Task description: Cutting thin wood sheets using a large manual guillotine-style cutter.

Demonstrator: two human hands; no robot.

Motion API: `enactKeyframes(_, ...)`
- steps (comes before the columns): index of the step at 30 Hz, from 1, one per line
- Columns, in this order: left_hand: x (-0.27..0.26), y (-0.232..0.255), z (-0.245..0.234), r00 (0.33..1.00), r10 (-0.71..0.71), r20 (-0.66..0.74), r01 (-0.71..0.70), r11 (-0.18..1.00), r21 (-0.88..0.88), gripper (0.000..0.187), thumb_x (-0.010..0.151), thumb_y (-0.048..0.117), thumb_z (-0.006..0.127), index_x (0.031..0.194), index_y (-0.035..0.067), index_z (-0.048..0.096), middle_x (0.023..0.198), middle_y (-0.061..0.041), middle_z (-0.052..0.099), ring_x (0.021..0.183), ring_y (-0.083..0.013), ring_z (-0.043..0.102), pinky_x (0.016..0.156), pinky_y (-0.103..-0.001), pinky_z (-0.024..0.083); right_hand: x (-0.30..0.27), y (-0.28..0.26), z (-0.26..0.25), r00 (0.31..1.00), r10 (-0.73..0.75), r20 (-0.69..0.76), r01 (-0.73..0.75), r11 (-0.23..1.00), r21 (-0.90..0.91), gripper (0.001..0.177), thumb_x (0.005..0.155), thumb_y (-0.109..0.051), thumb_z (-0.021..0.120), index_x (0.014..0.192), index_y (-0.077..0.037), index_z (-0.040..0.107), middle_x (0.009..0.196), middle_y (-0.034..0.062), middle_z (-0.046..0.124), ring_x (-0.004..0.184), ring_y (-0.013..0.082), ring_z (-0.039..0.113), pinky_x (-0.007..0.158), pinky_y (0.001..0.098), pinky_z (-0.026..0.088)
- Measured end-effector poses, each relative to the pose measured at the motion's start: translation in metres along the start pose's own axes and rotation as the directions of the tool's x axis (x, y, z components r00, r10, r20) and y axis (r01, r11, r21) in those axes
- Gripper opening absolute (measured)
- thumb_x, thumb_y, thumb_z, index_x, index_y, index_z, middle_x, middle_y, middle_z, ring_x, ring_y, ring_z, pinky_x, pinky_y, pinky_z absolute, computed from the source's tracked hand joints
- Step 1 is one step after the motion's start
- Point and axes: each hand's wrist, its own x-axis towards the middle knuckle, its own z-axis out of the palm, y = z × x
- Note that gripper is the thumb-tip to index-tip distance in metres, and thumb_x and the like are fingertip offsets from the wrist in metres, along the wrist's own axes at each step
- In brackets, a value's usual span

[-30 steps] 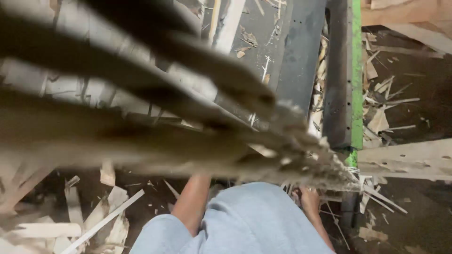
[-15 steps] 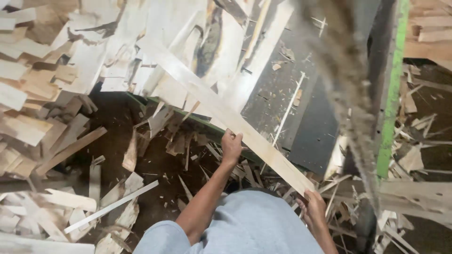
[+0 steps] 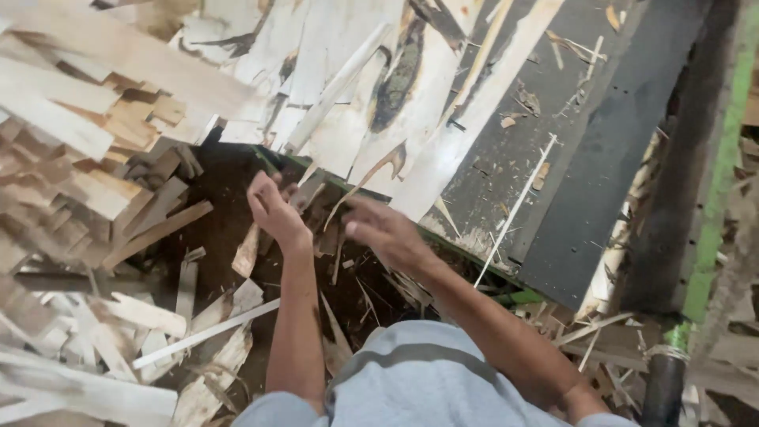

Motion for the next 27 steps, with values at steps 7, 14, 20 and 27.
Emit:
enactKeyframes(7, -0.073, -0.147, 0.009, 0.902, -0.19, 0.388, -0.189, 0.635, 0.749, 0.042, 0.103, 0.029, 0.061, 0.137, 0.005, 0.059, 0.126, -0.015, 0.068, 0.113, -0.031, 0.067, 0.091, -0.047, 0.057, -0.067, 0.229, -0.042, 0.929, 0.364, 0.071, -0.365, 0.931, -0.004, 0.06, 0.091, -0.026, 0.07, 0.144, -0.002, 0.056, 0.126, 0.011, 0.073, 0.095, 0.0155, 0.068, 0.084, 0.0311, 0.057)
enactKeyframes(14, -0.092, -0.208, 0.071, 0.523, -0.377, 0.764, -0.614, 0.456, 0.645, 0.074, 0.089, 0.041, 0.073, 0.147, 0.006, 0.045, 0.151, -0.023, 0.043, 0.14, -0.0442, 0.032, 0.114, -0.063, 0.027, -0.159, 0.326, -0.088, 0.8, 0.537, -0.268, -0.479, 0.84, 0.254, 0.059, 0.091, -0.026, 0.072, 0.143, -0.004, 0.056, 0.125, 0.0107, 0.07, 0.102, 0.0182, 0.07, 0.086, 0.0357, 0.058)
enactKeyframes(20, -0.068, -0.282, 0.037, -0.037, -0.429, 0.902, 0.365, 0.835, 0.412, 0.059, 0.104, 0.046, 0.058, 0.142, 0.003, 0.045, 0.14, -0.022, 0.048, 0.127, -0.0355, 0.042, 0.108, -0.052, 0.037, -0.214, 0.368, -0.099, 0.68, 0.677, -0.282, -0.647, 0.735, 0.203, 0.066, 0.091, -0.042, 0.069, 0.149, -0.017, 0.052, 0.133, 0.0078, 0.069, 0.115, 0.02, 0.071, 0.095, 0.0335, 0.058)
enactKeyframes(27, -0.02, -0.407, -0.007, -0.206, 0.127, 0.97, 0.944, -0.236, 0.231, 0.054, 0.121, 0.052, 0.039, 0.136, 0.0, 0.045, 0.127, -0.02, 0.053, 0.112, -0.0251, 0.054, 0.102, -0.04, 0.049, -0.225, 0.348, -0.107, 0.629, 0.72, -0.292, -0.624, 0.692, 0.363, 0.068, 0.09, -0.04, 0.071, 0.15, -0.016, 0.05, 0.134, 0.0103, 0.068, 0.116, 0.0203, 0.071, 0.099, 0.0354, 0.06)
